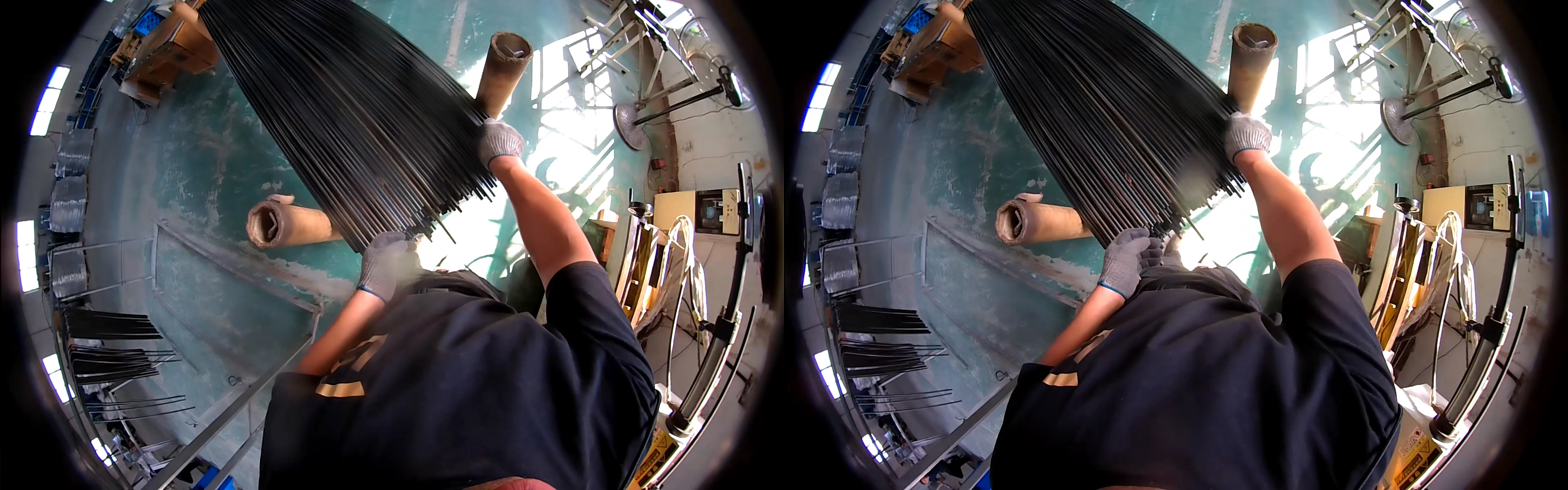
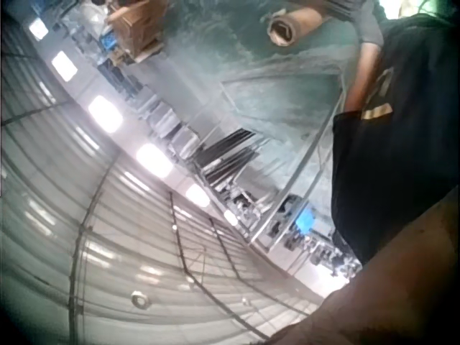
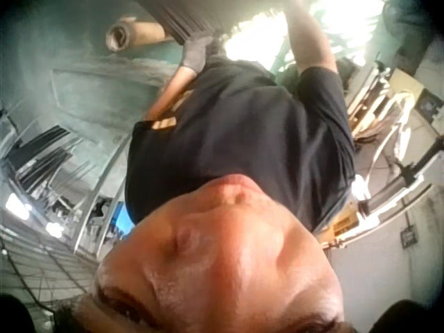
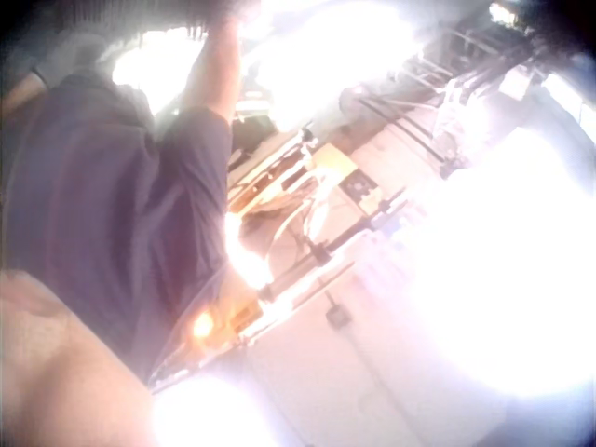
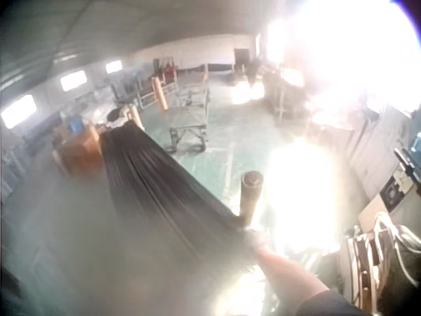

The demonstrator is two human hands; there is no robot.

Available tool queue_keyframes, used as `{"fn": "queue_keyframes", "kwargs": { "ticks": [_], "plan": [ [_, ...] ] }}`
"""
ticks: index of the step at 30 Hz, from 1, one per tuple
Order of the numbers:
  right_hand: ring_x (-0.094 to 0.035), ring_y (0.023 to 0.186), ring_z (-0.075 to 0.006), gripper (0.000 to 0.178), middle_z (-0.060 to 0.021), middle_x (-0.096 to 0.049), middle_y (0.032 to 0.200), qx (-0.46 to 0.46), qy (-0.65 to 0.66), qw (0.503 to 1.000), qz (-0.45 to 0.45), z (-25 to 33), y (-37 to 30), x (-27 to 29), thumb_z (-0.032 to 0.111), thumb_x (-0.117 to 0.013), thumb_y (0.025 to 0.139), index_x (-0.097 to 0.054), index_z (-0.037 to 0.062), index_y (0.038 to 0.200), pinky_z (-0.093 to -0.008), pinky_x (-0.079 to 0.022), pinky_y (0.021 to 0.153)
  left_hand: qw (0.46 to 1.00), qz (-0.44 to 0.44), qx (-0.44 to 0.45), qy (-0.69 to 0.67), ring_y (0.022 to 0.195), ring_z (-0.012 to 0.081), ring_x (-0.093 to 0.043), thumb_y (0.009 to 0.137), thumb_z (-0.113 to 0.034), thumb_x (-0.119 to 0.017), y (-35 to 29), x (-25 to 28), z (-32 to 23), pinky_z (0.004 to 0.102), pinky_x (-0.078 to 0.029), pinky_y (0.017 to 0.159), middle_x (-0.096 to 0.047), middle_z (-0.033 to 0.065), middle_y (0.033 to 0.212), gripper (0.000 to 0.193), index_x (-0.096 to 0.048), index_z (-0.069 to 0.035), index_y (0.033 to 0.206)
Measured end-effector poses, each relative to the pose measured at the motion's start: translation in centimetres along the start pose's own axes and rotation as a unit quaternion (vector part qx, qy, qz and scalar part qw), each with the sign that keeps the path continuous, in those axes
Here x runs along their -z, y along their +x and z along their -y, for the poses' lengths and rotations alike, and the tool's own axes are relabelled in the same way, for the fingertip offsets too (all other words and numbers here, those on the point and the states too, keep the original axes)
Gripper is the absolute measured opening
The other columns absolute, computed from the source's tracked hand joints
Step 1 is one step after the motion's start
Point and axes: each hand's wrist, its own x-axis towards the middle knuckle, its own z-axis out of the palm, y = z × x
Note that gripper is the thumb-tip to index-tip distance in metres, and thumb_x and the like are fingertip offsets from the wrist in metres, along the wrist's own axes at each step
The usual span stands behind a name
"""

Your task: The person repeatedly picks up bundles of long metal rods from a floor rack and feeds them into a bending machine. The rods are bent into U-shapes and then placed into a collection rack. The process is repeated continuously throughout the clip.

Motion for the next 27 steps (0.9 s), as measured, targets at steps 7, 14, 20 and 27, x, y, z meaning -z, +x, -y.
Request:
{"fn": "queue_keyframes", "kwargs": {
  "ticks": [7,14,20,27],
  "plan": [
    [-0.073,0.095,-0.0349,0.032,-0.0168,-0.076,0.101,0.023,0.056,0.989,0.135,2.1,-1.3,3.9,0.032,-0.072,0.082,-0.079,0.0137,0.107,-0.0439,-0.057,0.086,0.999,0.028,-0.018,-0.002,0.083,0.0253,-0.068,0.094,-0.007,-0.055,1.7,1.1,-1.6,0.0381,-0.057,0.076,-0.069,0.0142,0.098,0.022,-0.056,-0.003,0.116],
    [-0.06,0.063,-0.0157,0.037,-0.0062,-0.066,0.066,0.039,0.369,0.893,0.253,0.5,-0.7,1.2,0.036,-0.08,0.083,-0.076,-0.0003,0.079,-0.0362,-0.048,0.064,0.998,0.062,-0.018,0.018,0.083,0.0251,-0.069,0.094,-0.007,-0.056,3.0,0.8,-2.8,0.0377,-0.058,0.076,-0.069,0.0143,0.099,0.022,-0.056,-0.002,0.116],
    [-0.058,0.058,-0.0107,0.037,-0.0026,-0.062,0.065,-0.005,0.387,0.882,0.27,2.4,-2.5,2.2,0.036,-0.076,0.092,-0.068,0.0019,0.081,-0.0311,-0.047,0.058,0.998,0.061,-0.007,0.013,0.083,0.0247,-0.069,0.094,-0.007,-0.056,3.8,1.1,-3.7,0.0366,-0.059,0.075,-0.069,0.0146,0.099,0.022,-0.056,-0.001,0.115],
    [-0.051,0.047,-0.0135,0.038,-0.0029,-0.055,0.061,-0.011,0.395,0.869,0.298,2.3,-9.8,5.9,0.036,-0.06,0.103,-0.061,0.0024,0.084,-0.0321,-0.043,0.043,0.993,0.111,-0.032,0.026,0.083,0.0234,-0.069,0.097,-0.011,-0.057,7.9,-0.4,-4.4,0.0381,-0.059,0.076,-0.068,0.0124,0.099,0.017,-0.058,-0.004,0.112]
  ]
}}
